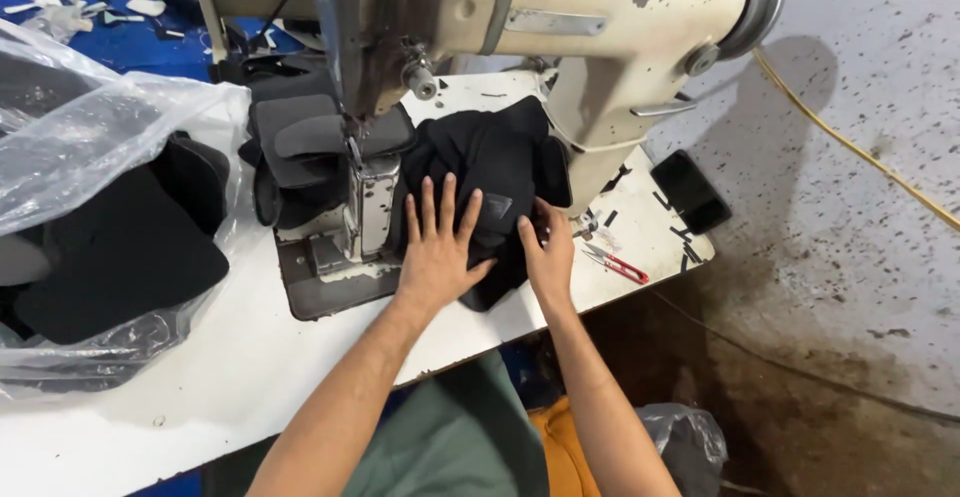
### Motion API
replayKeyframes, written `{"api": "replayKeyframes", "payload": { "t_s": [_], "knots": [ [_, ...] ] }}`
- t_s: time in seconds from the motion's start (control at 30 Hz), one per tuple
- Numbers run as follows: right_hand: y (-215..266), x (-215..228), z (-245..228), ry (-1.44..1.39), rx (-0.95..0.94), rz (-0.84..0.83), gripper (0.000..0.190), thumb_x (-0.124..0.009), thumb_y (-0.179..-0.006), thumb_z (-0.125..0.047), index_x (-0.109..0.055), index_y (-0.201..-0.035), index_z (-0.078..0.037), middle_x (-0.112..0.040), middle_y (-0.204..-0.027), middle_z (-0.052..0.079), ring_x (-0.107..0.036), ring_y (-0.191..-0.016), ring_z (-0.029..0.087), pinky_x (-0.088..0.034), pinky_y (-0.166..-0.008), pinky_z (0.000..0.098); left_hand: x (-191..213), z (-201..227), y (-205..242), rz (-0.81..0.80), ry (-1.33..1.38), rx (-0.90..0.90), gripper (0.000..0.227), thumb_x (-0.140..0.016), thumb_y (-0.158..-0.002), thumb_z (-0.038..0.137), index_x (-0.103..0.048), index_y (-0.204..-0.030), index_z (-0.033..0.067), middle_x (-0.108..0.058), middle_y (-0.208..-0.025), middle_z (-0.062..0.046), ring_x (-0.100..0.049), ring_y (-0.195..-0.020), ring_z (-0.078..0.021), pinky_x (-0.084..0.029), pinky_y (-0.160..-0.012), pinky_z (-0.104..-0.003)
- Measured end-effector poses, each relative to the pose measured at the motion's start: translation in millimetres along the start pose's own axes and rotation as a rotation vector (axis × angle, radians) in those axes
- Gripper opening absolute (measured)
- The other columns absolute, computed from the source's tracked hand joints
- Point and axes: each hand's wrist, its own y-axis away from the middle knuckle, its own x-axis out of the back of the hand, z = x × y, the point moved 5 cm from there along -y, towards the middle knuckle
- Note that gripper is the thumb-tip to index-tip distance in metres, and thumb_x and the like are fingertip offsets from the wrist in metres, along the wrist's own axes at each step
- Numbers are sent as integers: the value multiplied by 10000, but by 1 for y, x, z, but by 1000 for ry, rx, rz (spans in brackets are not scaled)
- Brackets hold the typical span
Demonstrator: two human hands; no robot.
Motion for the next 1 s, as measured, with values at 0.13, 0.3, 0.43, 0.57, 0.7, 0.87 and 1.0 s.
{"api": "replayKeyframes", "payload": {
  "t_s": [0.13,0.3,0.43,0.57,0.7,0.87,1.0],
  "knots": [
    [0,6,-23,81,86,33,480,-807,-860,-213,-660,-1268,-6,-648,-1180,139,-643,-1047,264,-528,-899,355,1,3,0,-28,-9,11,1160,-736,-776,625,-131,-1629,125,-81,-1663,-268,-73,-1514,-539,-89,-1202,-694],
    [1,13,-61,238,221,132,495,-875,-756,-183,-677,-1168,6,-635,-1170,169,-607,-1094,315,-499,-934,391,-4,7,6,-14,24,9,1142,-738,-792,602,-139,-1633,116,-71,-1672,-273,-61,-1523,-546,-77,-1211,-693],
    [-12,13,-51,134,88,103,391,-860,-784,-155,-666,-1090,-6,-700,-1017,113,-664,-933,230,-533,-833,322,-1,9,5,-45,39,68,1128,-768,-779,557,-148,-1621,133,-58,-1663,-267,-45,-1525,-526,-56,-1191,-707],
    [-20,12,-23,-232,-80,-59,278,-802,-895,-117,-657,-1112,-21,-739,-954,18,-698,-841,108,-567,-761,226,17,13,20,6,135,143,1121,-786,-772,515,-159,-1628,156,-54,-1665,-274,-40,-1520,-531,-63,-1186,-698],
    [-27,17,-27,-482,-200,-132,231,-778,-911,-86,-664,-1106,-39,-701,-936,-23,-647,-805,61,-497,-641,195,36,20,32,119,266,120,1084,-786,-789,480,-172,-1625,167,-60,-1667,-278,-80,-1525,-531,-110,-1178,-716],
    [-35,-9,-15,-552,-234,-184,224,-767,-907,-107,-658,-1094,-50,-691,-933,-29,-641,-799,46,-489,-637,189,53,31,9,173,212,35,961,-781,-801,445,-273,-1601,284,-109,-1647,-266,-124,-1500,-540,-156,-1162,-713],
    [-30,-34,29,-541,-273,-174,204,-744,-937,-146,-669,-1097,-43,-679,-913,-18,-613,-763,56,-479,-639,206,33,17,-20,140,144,43,871,-744,-843,416,-327,-1597,285,-179,-1665,-162,-165,-1513,-497,-156,-1193,-690]
  ]
}}
